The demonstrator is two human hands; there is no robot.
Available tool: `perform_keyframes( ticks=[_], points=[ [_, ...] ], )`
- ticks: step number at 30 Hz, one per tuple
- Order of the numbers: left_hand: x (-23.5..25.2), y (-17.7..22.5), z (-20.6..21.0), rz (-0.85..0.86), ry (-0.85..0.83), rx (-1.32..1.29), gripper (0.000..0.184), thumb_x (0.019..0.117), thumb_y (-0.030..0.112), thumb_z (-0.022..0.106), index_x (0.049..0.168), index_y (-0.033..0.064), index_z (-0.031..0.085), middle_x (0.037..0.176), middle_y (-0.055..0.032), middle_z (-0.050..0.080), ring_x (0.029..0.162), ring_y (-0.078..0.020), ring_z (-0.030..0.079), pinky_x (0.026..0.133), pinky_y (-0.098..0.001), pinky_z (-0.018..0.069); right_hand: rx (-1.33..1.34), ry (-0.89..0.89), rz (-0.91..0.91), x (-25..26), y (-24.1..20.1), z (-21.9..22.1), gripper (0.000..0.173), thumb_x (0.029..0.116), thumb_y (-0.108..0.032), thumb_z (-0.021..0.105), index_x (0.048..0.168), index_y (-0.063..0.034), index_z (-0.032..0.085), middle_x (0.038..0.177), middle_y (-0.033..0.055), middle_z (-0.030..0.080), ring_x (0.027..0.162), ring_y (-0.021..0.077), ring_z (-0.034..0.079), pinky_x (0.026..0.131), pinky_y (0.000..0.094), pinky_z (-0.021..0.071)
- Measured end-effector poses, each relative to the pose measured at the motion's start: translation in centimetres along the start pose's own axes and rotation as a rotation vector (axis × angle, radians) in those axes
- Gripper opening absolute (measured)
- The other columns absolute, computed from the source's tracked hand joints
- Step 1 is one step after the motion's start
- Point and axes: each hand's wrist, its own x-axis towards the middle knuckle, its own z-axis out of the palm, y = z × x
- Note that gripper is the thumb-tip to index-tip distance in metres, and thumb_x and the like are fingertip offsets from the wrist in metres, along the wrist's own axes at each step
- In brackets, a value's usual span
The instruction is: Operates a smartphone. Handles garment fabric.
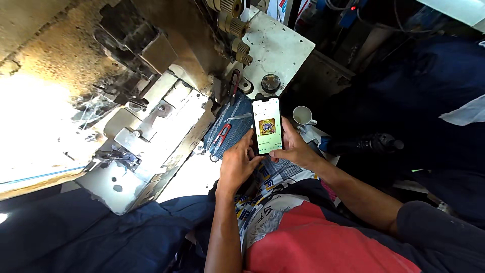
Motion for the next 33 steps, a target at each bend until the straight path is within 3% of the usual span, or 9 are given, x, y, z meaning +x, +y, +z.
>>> perform_keyframes(
  ticks=[8,14,33],
  points=[
    [-0.10,0.03,-0.07,-0.011,-0.012,-0.005,0.080,0.0836,0.032,0.085,0.152,0.0143,0.048,0.086,0.0022,0.070,0.065,-0.0083,0.062,0.064,-0.0312,0.0581,-0.023,0.043,0.007,0.04,0.20,0.61,0.110,0.0805,0.006,0.075,0.162,-0.0295,0.010,0.120,0.0178,0.065,0.076,0.0295,0.070,0.061,0.0384,0.0627],
    [-0.06,-0.06,-0.05,0.022,-0.002,-0.004,0.079,0.0841,0.031,0.085,0.151,0.0121,0.049,0.086,0.0015,0.070,0.066,-0.0087,0.063,0.065,-0.0315,0.0586,-0.064,0.111,0.009,0.32,0.70,0.93,0.109,0.0812,0.002,0.079,0.161,-0.0294,0.013,0.114,0.0166,0.067,0.069,0.0269,0.069,0.055,0.0362,0.0607],
    [-0.02,0.11,-0.07,0.008,-0.005,0.021,0.079,0.0842,0.034,0.085,0.151,0.0151,0.049,0.085,0.0028,0.069,0.065,-0.0079,0.061,0.063,-0.0308,0.0576,-0.007,0.022,0.003,0.03,0.40,0.27,0.106,0.0828,0.002,0.077,0.161,-0.0278,0.012,0.120,0.0182,0.066,0.079,0.0297,0.071,0.062,0.0377,0.0626]
  ],
)
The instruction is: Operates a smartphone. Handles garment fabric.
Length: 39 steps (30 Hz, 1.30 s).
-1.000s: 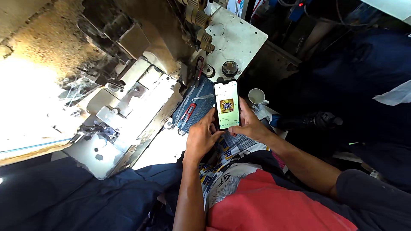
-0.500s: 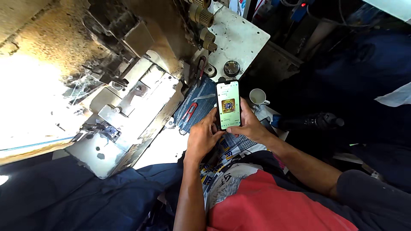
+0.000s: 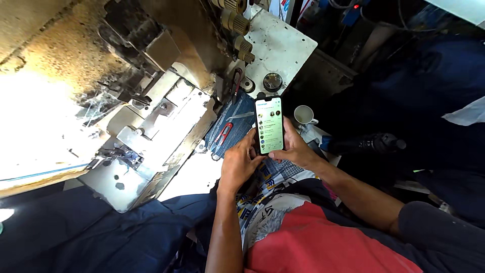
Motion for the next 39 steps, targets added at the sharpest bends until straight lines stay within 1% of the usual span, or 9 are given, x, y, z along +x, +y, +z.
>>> perform_keyframes(
  ticks=[5,8,10,12,15,19,23,31,39],
  points=[
    [0.0,0.0,0.0,0.003,0.003,0.001,0.078,0.0838,0.034,0.085,0.151,0.0144,0.050,0.086,0.0031,0.070,0.065,-0.0076,0.061,0.063,-0.0304,0.0572,-0.017,0.000,-0.019,-0.1,0.1,-0.2,0.097,0.0867,0.001,0.072,0.161,-0.0253,0.016,0.123,0.0179,0.065,0.084,0.0310,0.072,0.066,0.0392,0.0633],
    [0.0,-0.1,0.0,0.011,0.003,-0.007,0.078,0.0836,0.033,0.085,0.150,0.0122,0.050,0.088,0.0023,0.071,0.066,-0.0076,0.062,0.065,-0.0306,0.0579,-0.067,0.054,-0.078,0.1,-0.1,-0.4,0.079,0.0892,-0.002,0.069,0.156,-0.0180,0.030,0.127,0.0157,0.066,0.098,0.0308,0.072,0.075,0.0418,0.0642],
    [0.0,0.0,0.0,0.008,-0.002,-0.011,0.078,0.0835,0.033,0.085,0.151,0.0148,0.050,0.086,0.0031,0.070,0.065,-0.0075,0.062,0.064,-0.0310,0.0577,-0.103,0.095,-0.142,0.3,-0.2,-0.6,0.063,0.0908,-0.004,0.067,0.149,-0.0099,0.042,0.126,0.0153,0.067,0.108,0.0285,0.070,0.088,0.0443,0.0625],
    [0.0,0.0,0.1,0.014,-0.001,-0.012,0.076,0.0837,0.032,0.085,0.150,0.0155,0.051,0.084,0.0033,0.069,0.065,-0.0080,0.062,0.065,-0.0313,0.0576,-0.138,0.132,-0.197,0.7,-0.5,-0.6,0.047,0.0934,-0.007,0.063,0.139,-0.0045,0.051,0.120,0.0154,0.069,0.106,0.0263,0.070,0.090,0.0436,0.0613],
    [0.1,-0.1,0.1,0.017,-0.005,-0.006,0.075,0.0843,0.033,0.084,0.149,0.0142,0.051,0.083,0.0031,0.069,0.065,-0.0081,0.061,0.064,-0.0311,0.0571,-0.161,0.173,-0.218,0.9,-0.8,-0.5,0.033,0.0990,-0.011,0.058,0.131,-0.0023,0.056,0.113,0.0149,0.071,0.101,0.0246,0.072,0.086,0.0415,0.0621],
    [0.0,-0.1,0.1,0.038,-0.006,-0.001,0.075,0.0850,0.033,0.084,0.150,0.0128,0.051,0.080,0.0036,0.068,0.065,-0.0079,0.061,0.065,-0.0305,0.0568,-0.227,0.249,-0.216,1.3,-0.7,-0.3,0.028,0.1034,-0.020,0.055,0.125,-0.0035,0.062,0.108,0.0118,0.073,0.096,0.0221,0.073,0.081,0.0399,0.0629],
    [0.0,-0.1,0.2,0.038,-0.007,0.012,0.076,0.0849,0.033,0.084,0.150,0.0132,0.051,0.082,0.0029,0.069,0.065,-0.0084,0.061,0.065,-0.0307,0.0566,-0.274,0.306,-0.198,1.5,-0.6,-0.3,0.025,0.1057,-0.021,0.054,0.120,-0.0044,0.066,0.102,0.0102,0.074,0.089,0.0204,0.073,0.074,0.0372,0.0622],
    [0.0,-0.4,0.3,0.036,-0.012,0.014,0.075,0.0860,0.036,0.083,0.150,0.0126,0.051,0.082,0.0034,0.069,0.065,-0.0082,0.061,0.066,-0.0309,0.0567,-0.210,0.253,-0.193,1.2,-0.4,-0.5,0.033,0.1058,-0.025,0.051,0.129,-0.0053,0.062,0.109,0.0112,0.073,0.096,0.0215,0.073,0.081,0.0397,0.0624],
    [0.0,-0.4,0.3,0.048,-0.005,0.009,0.075,0.0858,0.036,0.083,0.149,0.0124,0.051,0.081,0.0032,0.068,0.065,-0.0088,0.061,0.065,-0.0323,0.0568,-0.189,0.232,-0.194,1.1,-0.2,-0.6,0.037,0.1045,-0.026,0.052,0.134,-0.0057,0.059,0.111,0.0111,0.072,0.098,0.0214,0.072,0.083,0.0403,0.0617]
  ],
)
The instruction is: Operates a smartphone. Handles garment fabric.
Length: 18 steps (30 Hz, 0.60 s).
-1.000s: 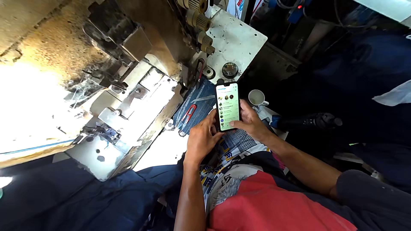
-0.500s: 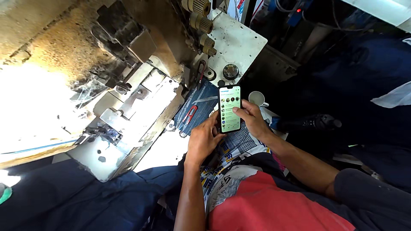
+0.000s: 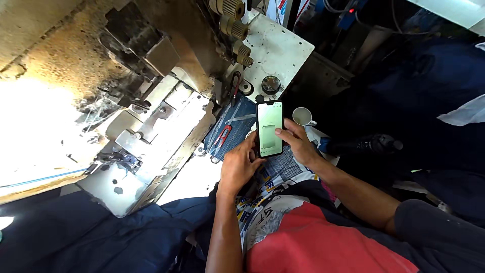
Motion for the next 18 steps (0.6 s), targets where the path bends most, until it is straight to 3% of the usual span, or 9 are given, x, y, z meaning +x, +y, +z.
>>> perform_keyframes(
  ticks=[7,10,15,18],
  points=[
    [0.0,0.1,0.0,-0.014,-0.002,0.004,0.076,0.0851,0.036,0.083,0.150,0.0130,0.051,0.083,0.0029,0.069,0.065,-0.0085,0.061,0.065,-0.0317,0.0569,-0.012,-0.013,-0.007,-0.1,0.2,-0.3,0.036,0.1033,-0.027,0.054,0.131,-0.0054,0.059,0.108,0.0119,0.071,0.096,0.0228,0.072,0.080,0.0416,0.0617],
    [-0.1,0.1,0.0,-0.020,0.005,-0.011,0.076,0.0850,0.036,0.084,0.150,0.0126,0.051,0.082,0.0039,0.069,0.064,-0.0072,0.060,0.064,-0.0295,0.0564,0.011,-0.069,0.006,-0.2,-0.2,-0.2,0.039,0.1004,-0.020,0.058,0.136,-0.0055,0.054,0.115,0.0132,0.071,0.102,0.0240,0.071,0.085,0.0417,0.0617],
    [0.0,0.2,-0.1,-0.035,0.013,-0.033,0.077,0.0847,0.035,0.084,0.150,0.0116,0.050,0.085,0.0029,0.070,0.066,-0.0070,0.062,0.065,-0.0293,0.0574,0.084,-0.162,0.128,-0.7,-0.8,0.0,0.069,0.0935,-0.006,0.067,0.153,-0.0145,0.035,0.122,0.0179,0.068,0.092,0.0332,0.073,0.071,0.0427,0.0655],
    [0.0,0.3,-0.3,-0.045,0.011,-0.031,0.079,0.0849,0.036,0.084,0.152,0.0118,0.048,0.086,0.0029,0.070,0.066,-0.0072,0.061,0.065,-0.0296,0.0574,0.097,-0.203,0.165,-0.8,-0.7,0.1,0.089,0.0901,-0.002,0.070,0.161,-0.0227,0.020,0.122,0.0179,0.066,0.085,0.0327,0.073,0.070,0.0420,0.0652]
  ],
)
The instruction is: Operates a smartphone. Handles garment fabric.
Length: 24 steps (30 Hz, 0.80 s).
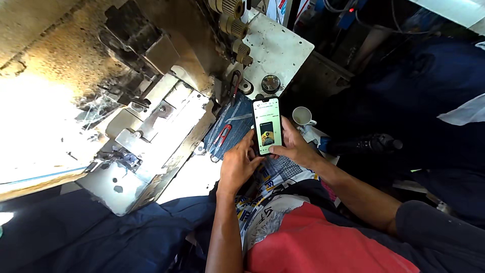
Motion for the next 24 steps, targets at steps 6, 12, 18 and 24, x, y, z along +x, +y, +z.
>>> perform_keyframes(
  ticks=[6,12,18,24],
  points=[
    [-0.01,-0.06,0.01,-0.001,0.002,-0.012,0.079,0.0845,0.035,0.084,0.152,0.0121,0.048,0.088,0.0021,0.070,0.067,-0.0075,0.062,0.065,-0.0299,0.0578,0.024,0.016,0.006,-0.07,0.29,0.58,0.110,0.0836,0.001,0.076,0.164,-0.0312,0.009,0.126,0.0158,0.065,0.086,0.0303,0.072,0.069,0.0410,0.0645],
    [-0.02,-0.02,-0.02,-0.009,-0.001,0.001,0.078,0.0845,0.033,0.084,0.151,0.0132,0.049,0.088,0.0015,0.071,0.067,-0.0086,0.063,0.065,-0.0317,0.0583,0.014,0.020,0.008,-0.11,0.42,0.63,0.114,0.0816,0.003,0.077,0.164,-0.0315,0.007,0.127,0.0160,0.064,0.083,0.0301,0.072,0.066,0.0410,0.0644],
    [-0.09,-0.02,-0.01,-0.016,-0.002,-0.008,0.078,0.0852,0.033,0.084,0.152,0.0147,0.048,0.089,0.0023,0.071,0.065,-0.0074,0.062,0.062,-0.0298,0.0577,0.006,0.020,0.024,-0.11,0.24,0.67,0.113,0.0813,0.004,0.076,0.164,-0.0302,0.007,0.123,0.0162,0.065,0.079,0.0297,0.071,0.064,0.0403,0.0639],
    [-0.06,0.00,-0.05,-0.016,-0.012,-0.005,0.078,0.0853,0.032,0.084,0.152,0.0134,0.048,0.089,0.0017,0.070,0.065,-0.0077,0.062,0.062,-0.0300,0.0578,0.007,0.024,0.018,-0.05,0.12,0.82,0.112,0.0817,0.003,0.077,0.164,-0.0303,0.008,0.123,0.0160,0.065,0.077,0.0294,0.070,0.061,0.0391,0.0633]
  ],
)
